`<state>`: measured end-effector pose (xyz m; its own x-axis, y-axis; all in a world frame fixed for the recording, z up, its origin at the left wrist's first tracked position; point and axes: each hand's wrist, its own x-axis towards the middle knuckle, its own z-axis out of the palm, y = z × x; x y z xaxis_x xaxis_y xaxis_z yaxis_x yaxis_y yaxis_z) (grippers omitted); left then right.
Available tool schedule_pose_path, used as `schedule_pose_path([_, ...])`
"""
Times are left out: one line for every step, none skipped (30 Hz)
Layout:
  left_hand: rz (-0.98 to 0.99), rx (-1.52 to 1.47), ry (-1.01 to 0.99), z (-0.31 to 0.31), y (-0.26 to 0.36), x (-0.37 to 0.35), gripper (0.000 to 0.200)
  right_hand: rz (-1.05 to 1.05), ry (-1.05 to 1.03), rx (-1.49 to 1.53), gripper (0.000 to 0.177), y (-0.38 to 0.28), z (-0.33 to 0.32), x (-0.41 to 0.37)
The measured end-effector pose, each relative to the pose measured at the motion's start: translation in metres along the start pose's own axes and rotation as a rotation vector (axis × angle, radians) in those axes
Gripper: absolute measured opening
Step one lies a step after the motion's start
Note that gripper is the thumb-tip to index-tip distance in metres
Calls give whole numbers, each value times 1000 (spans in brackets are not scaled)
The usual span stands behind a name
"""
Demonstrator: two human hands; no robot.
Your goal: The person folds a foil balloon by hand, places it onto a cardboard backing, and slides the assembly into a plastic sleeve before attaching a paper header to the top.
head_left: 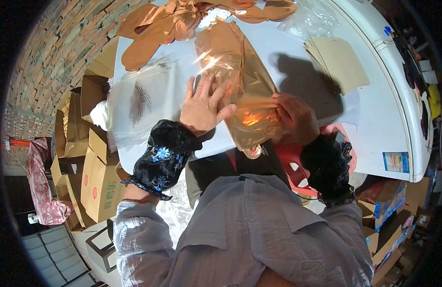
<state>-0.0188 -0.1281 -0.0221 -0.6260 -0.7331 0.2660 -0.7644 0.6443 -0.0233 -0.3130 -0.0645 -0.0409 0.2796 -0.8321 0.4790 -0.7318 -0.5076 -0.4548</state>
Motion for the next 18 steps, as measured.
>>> schedule_pose_path([18,-32,29,1,0,1,66,119,23,70,33,-7,-4,1])
schedule_pose_path([36,-64,57,4,-1,2,67,238,44,141,31,-12,-7,1])
schedule_pose_path([54,-95,85,3,-1,3,69,360,98,191,30,-12,-6,2])
schedule_pose_path([61,-105,65,2,-1,4,69,481,152,242,29,-11,-6,3])
schedule_pose_path([67,-116,44,0,1,5,70,603,206,292,28,-10,-5,3])
schedule_pose_path([74,-128,23,-1,3,6,71,599,247,369,28,-4,-1,1])
schedule_pose_path([63,-131,15,-2,5,6,71,595,289,445,27,5,3,-1])
schedule_pose_path([54,-134,7,-2,7,6,70,591,333,520,26,12,7,-5])
schedule_pose_path([47,-137,-1,-2,8,7,70,586,346,538,25,10,5,-4])
schedule_pose_path([45,-126,-1,-1,9,8,70,580,359,557,24,6,3,-3])
schedule_pose_path([42,-115,-2,0,10,8,69,574,372,575,23,4,1,-2])
schedule_pose_path([38,-104,-2,0,11,9,69,574,362,562,22,7,2,-3])
schedule_pose_path([35,-92,4,1,12,9,69,574,351,550,21,12,3,-5])
schedule_pose_path([31,-80,11,2,14,10,69,573,340,539,20,14,4,-6])
schedule_pose_path([27,-68,17,3,15,11,69,576,343,582,19,14,5,-6])
schedule_pose_path([25,-61,18,4,16,12,69,579,347,624,18,14,6,-5])
schedule_pose_path([23,-55,19,5,17,13,69,582,350,666,17,14,7,-5])
schedule_pose_path([23,-50,19,6,17,13,69,582,356,651,17,16,8,-6])
